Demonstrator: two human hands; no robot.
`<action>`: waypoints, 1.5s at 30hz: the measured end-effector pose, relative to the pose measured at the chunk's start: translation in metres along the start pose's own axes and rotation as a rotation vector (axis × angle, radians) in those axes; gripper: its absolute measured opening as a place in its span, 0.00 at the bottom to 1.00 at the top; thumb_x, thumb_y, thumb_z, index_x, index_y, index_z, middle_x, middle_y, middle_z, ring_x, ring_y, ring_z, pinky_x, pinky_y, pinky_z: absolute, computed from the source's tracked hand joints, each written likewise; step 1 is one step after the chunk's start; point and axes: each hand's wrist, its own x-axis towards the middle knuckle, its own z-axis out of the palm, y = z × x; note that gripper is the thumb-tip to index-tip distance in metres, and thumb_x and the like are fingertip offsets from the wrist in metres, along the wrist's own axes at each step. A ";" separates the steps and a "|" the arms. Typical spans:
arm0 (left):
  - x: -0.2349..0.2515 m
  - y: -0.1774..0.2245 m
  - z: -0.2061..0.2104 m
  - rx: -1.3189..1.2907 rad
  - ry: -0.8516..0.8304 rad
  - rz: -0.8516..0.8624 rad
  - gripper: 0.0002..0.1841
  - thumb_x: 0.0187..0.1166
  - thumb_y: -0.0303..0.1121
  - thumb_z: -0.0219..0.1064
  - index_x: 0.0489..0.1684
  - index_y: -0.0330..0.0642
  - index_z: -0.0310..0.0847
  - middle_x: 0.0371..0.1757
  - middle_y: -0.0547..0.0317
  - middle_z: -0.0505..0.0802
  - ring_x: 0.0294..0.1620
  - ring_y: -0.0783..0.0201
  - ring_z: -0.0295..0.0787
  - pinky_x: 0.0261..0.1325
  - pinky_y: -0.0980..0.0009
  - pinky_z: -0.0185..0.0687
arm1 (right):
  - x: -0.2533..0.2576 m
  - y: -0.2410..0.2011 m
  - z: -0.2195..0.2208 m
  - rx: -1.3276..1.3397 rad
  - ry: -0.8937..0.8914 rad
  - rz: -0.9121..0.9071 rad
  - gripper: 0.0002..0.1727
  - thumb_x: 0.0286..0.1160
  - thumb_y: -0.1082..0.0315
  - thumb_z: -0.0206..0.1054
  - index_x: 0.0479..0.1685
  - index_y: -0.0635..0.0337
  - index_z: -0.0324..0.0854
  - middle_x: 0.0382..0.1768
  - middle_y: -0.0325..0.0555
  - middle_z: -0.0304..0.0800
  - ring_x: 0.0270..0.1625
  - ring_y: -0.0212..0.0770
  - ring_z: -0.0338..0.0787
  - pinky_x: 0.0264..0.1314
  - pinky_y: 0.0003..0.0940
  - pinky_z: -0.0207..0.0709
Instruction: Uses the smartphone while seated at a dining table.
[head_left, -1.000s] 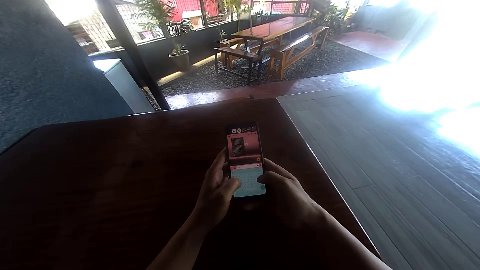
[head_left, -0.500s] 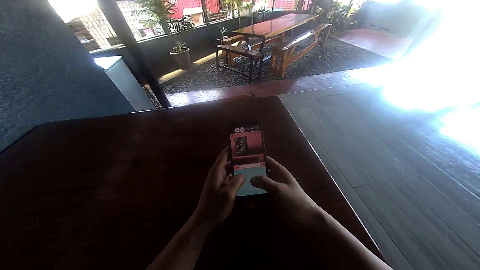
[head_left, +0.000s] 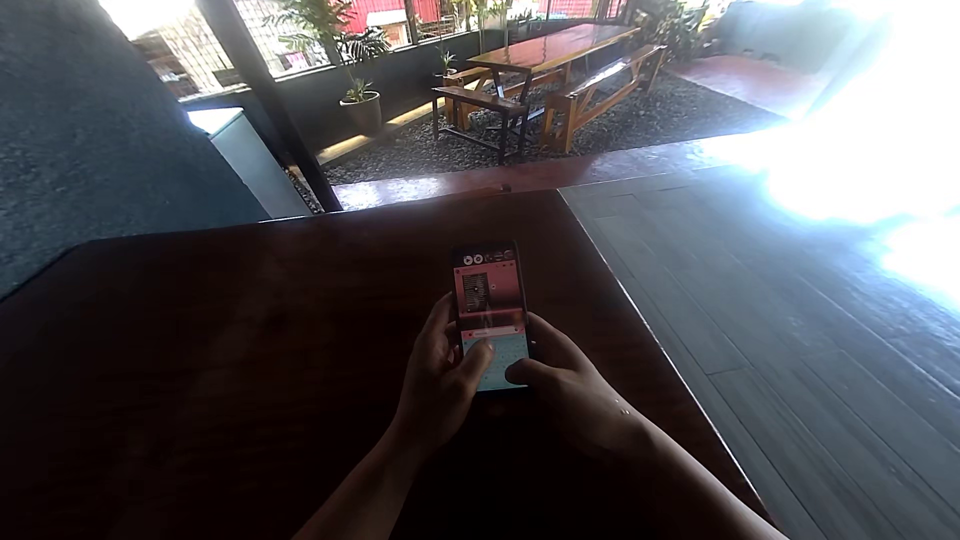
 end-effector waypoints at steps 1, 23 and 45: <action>0.000 0.000 0.000 0.001 0.004 0.000 0.30 0.77 0.27 0.63 0.83 0.51 0.66 0.60 0.53 0.92 0.56 0.56 0.93 0.55 0.64 0.93 | 0.000 0.000 0.000 0.000 -0.001 -0.002 0.25 0.74 0.82 0.57 0.72 0.59 0.72 0.55 0.61 0.88 0.51 0.54 0.95 0.50 0.49 0.94; 0.001 0.004 -0.003 -0.037 -0.039 0.045 0.32 0.76 0.24 0.55 0.85 0.50 0.66 0.64 0.52 0.91 0.60 0.55 0.91 0.60 0.60 0.91 | 0.000 -0.003 -0.004 0.075 -0.052 0.015 0.28 0.76 0.82 0.47 0.77 0.58 0.70 0.60 0.63 0.87 0.54 0.57 0.94 0.50 0.53 0.93; 0.002 0.004 -0.005 -0.092 -0.116 0.029 0.37 0.72 0.21 0.55 0.88 0.51 0.61 0.66 0.49 0.89 0.62 0.53 0.90 0.62 0.59 0.90 | -0.002 -0.005 -0.003 0.093 -0.001 0.022 0.20 0.87 0.72 0.50 0.74 0.59 0.72 0.56 0.66 0.88 0.51 0.57 0.95 0.48 0.49 0.93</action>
